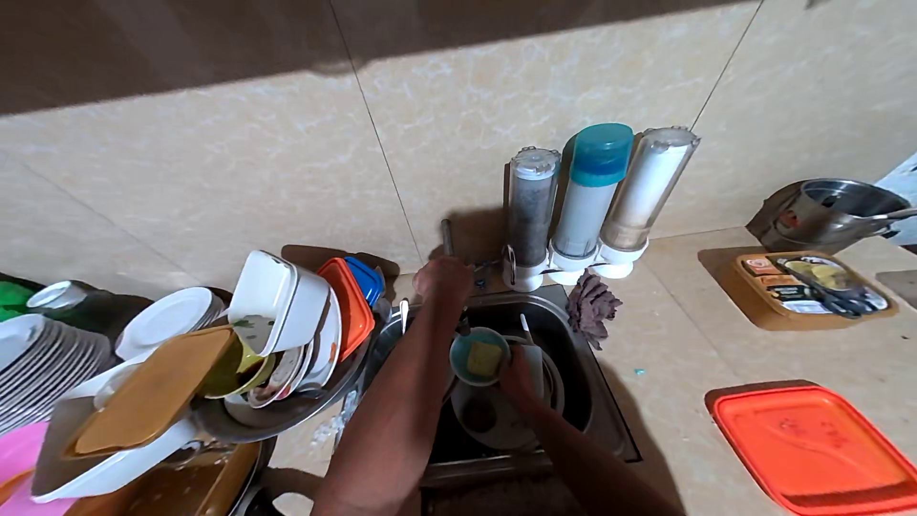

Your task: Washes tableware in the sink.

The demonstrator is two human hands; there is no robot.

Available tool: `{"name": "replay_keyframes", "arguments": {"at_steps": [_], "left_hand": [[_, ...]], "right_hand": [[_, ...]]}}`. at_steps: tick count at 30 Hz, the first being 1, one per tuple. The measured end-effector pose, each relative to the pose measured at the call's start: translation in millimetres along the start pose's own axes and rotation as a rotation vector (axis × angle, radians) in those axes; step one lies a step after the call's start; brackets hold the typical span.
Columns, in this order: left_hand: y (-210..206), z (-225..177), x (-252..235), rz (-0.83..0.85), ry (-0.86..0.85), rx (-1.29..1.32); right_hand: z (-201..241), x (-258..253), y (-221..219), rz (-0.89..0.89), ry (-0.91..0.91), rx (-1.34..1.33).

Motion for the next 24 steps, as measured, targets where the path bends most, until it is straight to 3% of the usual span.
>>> {"name": "replay_keyframes", "arguments": {"at_steps": [7, 10, 11, 13, 15, 20, 24], "left_hand": [[-1.2, 3.5, 3.3, -0.114, -0.136, 0.261], [-1.9, 22.0, 5.8, -0.382, -0.157, 0.645], [-8.2, 32.7, 6.8, -0.420, -0.087, 0.826], [-28.6, 43.0, 8.2, -0.338, 0.144, 1.166], [-39.1, 39.0, 8.6, -0.233, 0.218, 1.280], [-38.0, 44.3, -3.7, 0.082, -0.101, 1.104], [-19.1, 40.5, -4.7, 0.196, -0.254, 0.880]], "right_hand": [[2.8, 5.9, 3.0, 0.016, -0.014, -0.039], [2.3, 8.9, 3.9, 0.032, 0.009, -0.030], [3.3, 10.8, 4.4, 0.037, 0.020, -0.030], [5.8, 16.1, 7.1, 0.046, 0.049, -0.020], [4.0, 23.1, 8.3, 0.071, 0.071, -0.002], [1.3, 54.7, 9.2, 0.172, 0.032, 0.036], [-1.9, 79.7, 0.8, 0.253, 0.032, 0.074]]}}
Point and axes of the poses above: each hand's wrist, its own x-axis away from the middle knuckle, its own y-axis out of the back of the hand, z = x × y, the point moved 9 cm from there along -x, towards the middle knuckle, and after that the axes turned 4 degrees about y, right-handed, at the moved point
